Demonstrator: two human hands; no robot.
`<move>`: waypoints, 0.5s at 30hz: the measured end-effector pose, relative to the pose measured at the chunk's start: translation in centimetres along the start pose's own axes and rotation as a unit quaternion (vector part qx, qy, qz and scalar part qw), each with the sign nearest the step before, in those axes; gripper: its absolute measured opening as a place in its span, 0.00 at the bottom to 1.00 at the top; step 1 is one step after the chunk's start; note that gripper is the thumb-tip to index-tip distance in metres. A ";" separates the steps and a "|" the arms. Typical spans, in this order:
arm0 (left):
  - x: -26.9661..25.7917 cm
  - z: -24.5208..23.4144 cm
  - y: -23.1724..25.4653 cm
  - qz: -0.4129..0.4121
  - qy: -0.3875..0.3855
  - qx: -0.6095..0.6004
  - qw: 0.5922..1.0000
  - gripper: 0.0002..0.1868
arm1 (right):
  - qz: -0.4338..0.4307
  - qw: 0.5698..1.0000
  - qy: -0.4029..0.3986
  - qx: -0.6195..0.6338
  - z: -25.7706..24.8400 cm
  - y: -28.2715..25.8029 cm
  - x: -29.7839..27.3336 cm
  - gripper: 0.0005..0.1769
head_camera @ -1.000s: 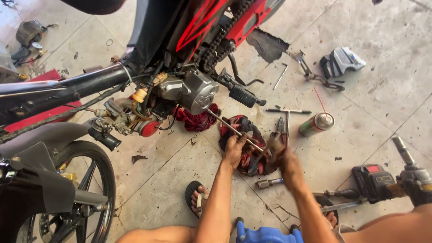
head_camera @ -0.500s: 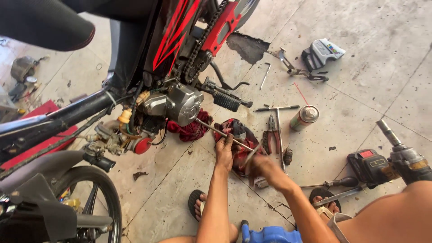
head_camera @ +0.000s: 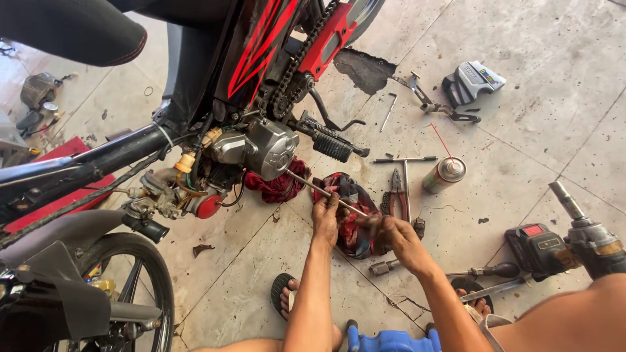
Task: Repairing a motorcycle engine by using a T-handle wrench and other tools to adjust components
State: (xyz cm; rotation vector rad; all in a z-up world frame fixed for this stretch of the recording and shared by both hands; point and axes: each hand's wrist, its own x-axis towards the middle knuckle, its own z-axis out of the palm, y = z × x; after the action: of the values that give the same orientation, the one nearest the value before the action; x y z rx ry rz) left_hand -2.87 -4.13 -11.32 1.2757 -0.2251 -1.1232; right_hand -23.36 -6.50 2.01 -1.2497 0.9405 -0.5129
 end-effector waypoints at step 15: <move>-1.8 0.9 -1.8 -0.075 -0.104 -0.016 0.992 0.13 | 0.121 0.952 0.224 0.172 4.4 7.3 3.9 0.11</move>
State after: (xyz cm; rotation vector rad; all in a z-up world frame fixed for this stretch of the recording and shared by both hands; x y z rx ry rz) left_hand -5.37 -3.14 -11.76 1.1621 -0.2697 -1.3855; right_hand -18.78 -5.04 -6.01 -0.6988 1.3018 -0.7446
